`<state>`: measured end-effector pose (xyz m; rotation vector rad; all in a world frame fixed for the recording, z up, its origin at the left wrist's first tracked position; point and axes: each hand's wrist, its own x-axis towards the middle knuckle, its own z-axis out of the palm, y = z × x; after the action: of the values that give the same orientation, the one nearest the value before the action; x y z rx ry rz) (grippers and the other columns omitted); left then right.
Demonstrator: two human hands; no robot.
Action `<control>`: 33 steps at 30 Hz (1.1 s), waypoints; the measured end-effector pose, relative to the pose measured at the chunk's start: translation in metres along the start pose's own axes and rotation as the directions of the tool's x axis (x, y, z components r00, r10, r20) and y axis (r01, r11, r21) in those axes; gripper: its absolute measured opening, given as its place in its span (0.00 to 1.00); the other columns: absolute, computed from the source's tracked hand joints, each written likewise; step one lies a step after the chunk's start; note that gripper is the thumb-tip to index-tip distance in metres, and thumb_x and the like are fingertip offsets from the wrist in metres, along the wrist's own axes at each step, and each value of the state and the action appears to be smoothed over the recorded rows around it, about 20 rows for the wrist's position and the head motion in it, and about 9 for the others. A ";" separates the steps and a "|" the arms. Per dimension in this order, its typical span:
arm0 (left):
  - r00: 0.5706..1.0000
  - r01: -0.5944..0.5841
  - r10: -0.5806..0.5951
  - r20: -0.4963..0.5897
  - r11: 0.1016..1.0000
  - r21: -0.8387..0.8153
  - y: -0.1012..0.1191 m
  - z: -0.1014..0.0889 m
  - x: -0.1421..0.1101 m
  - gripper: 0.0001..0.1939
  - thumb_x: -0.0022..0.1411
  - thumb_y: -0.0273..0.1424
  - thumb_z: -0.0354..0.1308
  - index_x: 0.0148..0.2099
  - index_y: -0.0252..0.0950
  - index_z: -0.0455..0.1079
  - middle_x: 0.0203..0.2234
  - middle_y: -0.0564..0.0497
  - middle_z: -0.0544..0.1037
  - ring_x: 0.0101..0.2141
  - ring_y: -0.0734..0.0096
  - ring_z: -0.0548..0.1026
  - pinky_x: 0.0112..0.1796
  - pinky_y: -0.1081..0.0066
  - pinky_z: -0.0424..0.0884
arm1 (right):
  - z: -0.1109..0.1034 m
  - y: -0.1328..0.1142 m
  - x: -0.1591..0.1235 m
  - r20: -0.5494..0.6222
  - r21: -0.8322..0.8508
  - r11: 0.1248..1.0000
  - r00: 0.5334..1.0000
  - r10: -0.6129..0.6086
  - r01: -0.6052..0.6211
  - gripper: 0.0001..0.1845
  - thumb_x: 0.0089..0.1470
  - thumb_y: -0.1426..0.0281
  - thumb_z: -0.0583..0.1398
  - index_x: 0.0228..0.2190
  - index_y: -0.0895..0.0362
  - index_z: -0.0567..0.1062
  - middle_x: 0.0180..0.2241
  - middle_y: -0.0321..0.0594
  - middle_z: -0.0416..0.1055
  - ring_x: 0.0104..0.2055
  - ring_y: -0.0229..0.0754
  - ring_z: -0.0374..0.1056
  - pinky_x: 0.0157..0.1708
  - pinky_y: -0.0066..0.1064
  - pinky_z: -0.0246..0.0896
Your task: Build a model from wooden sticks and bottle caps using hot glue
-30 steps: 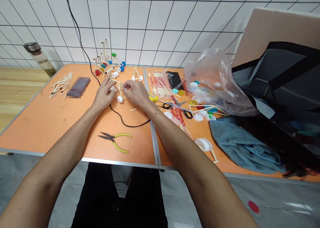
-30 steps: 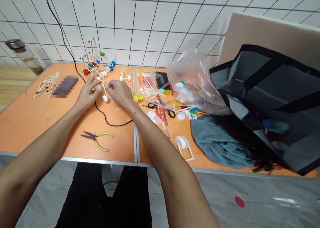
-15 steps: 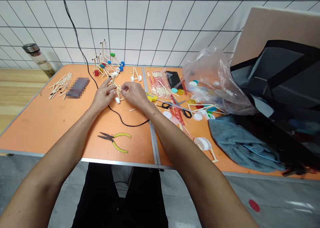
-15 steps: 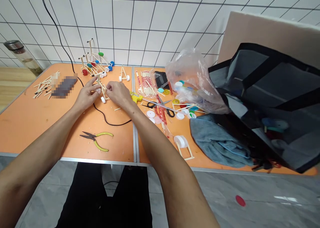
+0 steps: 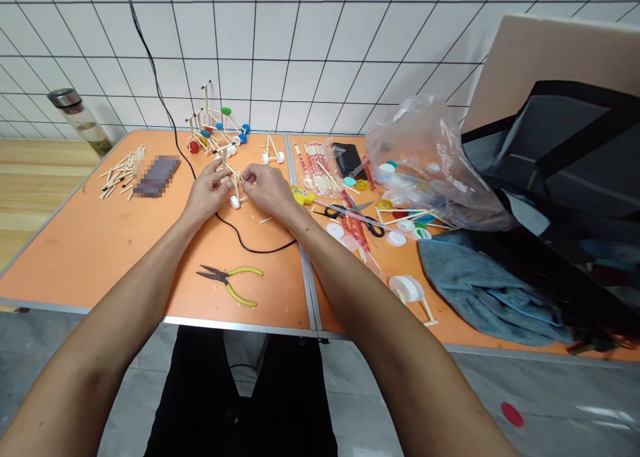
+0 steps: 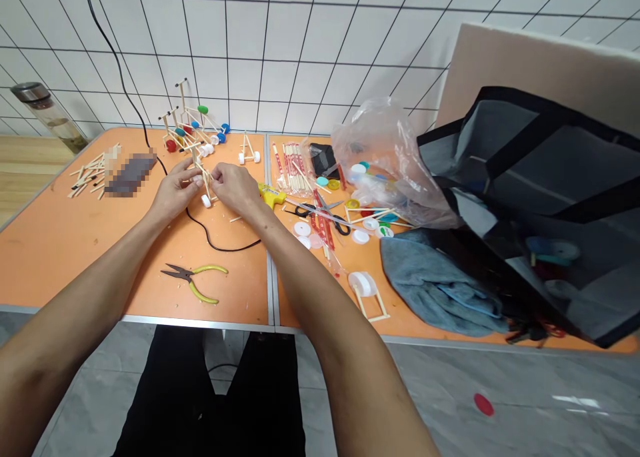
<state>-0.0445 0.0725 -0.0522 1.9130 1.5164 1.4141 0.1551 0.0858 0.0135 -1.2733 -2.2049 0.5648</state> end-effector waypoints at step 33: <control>0.999 0.027 -0.027 -0.026 1.000 -0.013 0.005 -0.001 -0.001 0.13 0.65 0.31 0.65 0.49 0.41 0.87 0.69 0.41 0.77 0.69 0.43 0.75 0.65 0.42 0.77 | 0.005 -0.002 -0.001 -0.037 0.061 0.997 0.998 -0.051 0.053 0.11 0.68 0.68 0.61 0.41 0.55 0.84 0.43 0.42 0.86 0.45 0.46 0.77 0.47 0.35 0.66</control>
<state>-0.0426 0.0690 -0.0483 1.8663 1.5355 1.4396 0.1512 0.0840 0.0108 -1.1821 -2.1677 0.5813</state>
